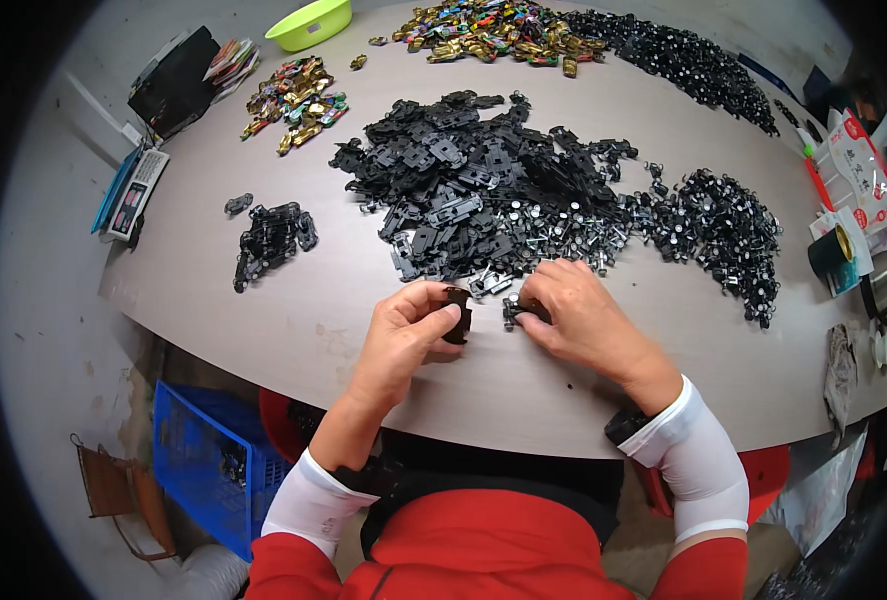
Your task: The person sits at a table and assembles small black lock bodies by inserting metal pins and springs. They pick up components from piles on the table, fit them together by hand, and place the finished units into a growing stack.
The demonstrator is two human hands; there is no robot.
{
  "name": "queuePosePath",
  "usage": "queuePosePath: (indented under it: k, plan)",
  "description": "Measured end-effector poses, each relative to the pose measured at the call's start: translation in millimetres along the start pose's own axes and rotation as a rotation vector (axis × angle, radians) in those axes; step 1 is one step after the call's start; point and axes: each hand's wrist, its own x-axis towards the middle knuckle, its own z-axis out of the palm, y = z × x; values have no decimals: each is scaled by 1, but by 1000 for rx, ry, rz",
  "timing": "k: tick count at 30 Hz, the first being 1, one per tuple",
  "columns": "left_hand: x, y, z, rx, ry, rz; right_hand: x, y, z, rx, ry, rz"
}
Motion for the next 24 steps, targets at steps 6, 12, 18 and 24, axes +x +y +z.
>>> queuePosePath:
  k: [6,12,18,24]
  plan:
    - [0,-21,7,-119,36,25,0,4,5,-42,81,-41]
    - [-4,-27,11,-193,125,61,4,-2,-10,321,116,341]
    - [-2,-28,10,-242,122,63,2,1,-14,503,34,509]
    - [-6,-32,6,-337,118,94,-2,-8,-18,547,-137,355]
